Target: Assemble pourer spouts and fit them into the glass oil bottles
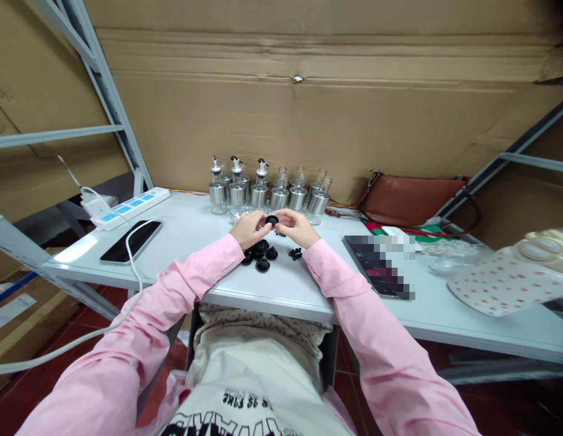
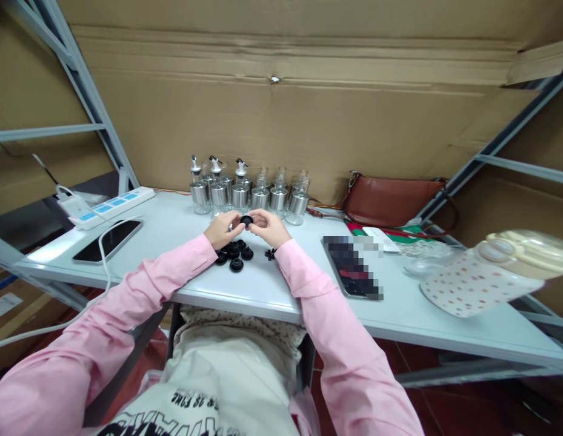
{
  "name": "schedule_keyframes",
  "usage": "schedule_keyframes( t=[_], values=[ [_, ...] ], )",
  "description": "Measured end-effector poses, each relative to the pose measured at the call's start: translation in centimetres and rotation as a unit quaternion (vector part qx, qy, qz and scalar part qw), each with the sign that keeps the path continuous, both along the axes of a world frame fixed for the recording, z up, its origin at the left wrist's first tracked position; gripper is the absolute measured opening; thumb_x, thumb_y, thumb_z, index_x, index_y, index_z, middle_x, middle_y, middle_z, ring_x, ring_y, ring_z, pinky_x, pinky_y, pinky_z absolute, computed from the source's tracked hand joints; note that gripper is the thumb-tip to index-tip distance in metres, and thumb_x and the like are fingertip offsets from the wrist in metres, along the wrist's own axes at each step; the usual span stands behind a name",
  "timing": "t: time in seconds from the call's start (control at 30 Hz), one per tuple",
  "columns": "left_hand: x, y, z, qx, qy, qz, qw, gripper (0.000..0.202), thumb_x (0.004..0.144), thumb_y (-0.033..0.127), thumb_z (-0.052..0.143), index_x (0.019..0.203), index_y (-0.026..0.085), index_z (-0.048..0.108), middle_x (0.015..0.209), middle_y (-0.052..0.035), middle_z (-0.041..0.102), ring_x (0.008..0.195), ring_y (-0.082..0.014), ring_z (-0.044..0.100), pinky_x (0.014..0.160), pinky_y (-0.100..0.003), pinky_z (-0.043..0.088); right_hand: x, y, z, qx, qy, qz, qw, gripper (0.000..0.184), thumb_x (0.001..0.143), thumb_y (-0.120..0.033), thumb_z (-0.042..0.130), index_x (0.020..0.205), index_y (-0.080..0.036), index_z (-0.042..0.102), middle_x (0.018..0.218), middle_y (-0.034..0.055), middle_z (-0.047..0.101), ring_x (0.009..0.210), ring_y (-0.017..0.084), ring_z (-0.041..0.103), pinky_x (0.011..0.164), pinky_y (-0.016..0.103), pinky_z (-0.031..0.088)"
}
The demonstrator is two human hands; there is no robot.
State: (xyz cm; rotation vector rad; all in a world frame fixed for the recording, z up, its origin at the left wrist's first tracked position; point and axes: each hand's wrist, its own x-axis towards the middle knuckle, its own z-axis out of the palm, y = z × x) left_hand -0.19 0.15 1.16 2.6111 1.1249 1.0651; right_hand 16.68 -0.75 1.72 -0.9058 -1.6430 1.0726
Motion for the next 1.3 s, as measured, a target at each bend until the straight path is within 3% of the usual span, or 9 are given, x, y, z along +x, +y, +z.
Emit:
schedule_keyframes(
  t=[0.73,1.03,1.3],
  values=[
    [-0.2,-0.2,0.1,-0.014,0.016,-0.013,1.0,0.018,0.073,0.03,0.047,0.062,0.016,0.05,0.059,0.002,0.058,0.057,-0.0122,0.052,0.071,-0.03,0.034,0.0,-0.4,0.0,0.065,-0.057,-0.007,0.996,0.026,0.058,-0.02,0.059,0.083,-0.016,0.054,0.068,0.0005,0.062,0.061,0.012,0.059,0.063,0.027,0.049],
    [0.0,-0.1,0.0,-0.018,-0.01,-0.033,0.999,0.014,0.066,0.026,0.048,0.056,0.017,0.047,0.051,0.0028,0.052,0.049,-0.0103,0.047,0.058,-0.024,0.036,0.0,-0.7,0.1,0.094,-0.1,-0.023,0.99,0.02,0.057,-0.018,0.057,0.076,-0.016,0.052,0.062,-0.0025,0.055,0.052,0.007,0.048,0.053,0.021,0.041],
    [0.2,0.0,-0.3,0.01,0.007,-0.023,1.0,0.018,0.066,0.027,0.047,0.051,0.017,0.043,0.047,0.0032,0.05,0.049,-0.0104,0.047,0.061,-0.025,0.038,-0.2,-1.3,0.5,0.067,-0.105,-0.029,0.992,0.017,0.054,-0.017,0.054,0.067,-0.018,0.045,0.054,-0.0059,0.05,0.044,0.006,0.044,0.043,0.018,0.035]
  ],
)
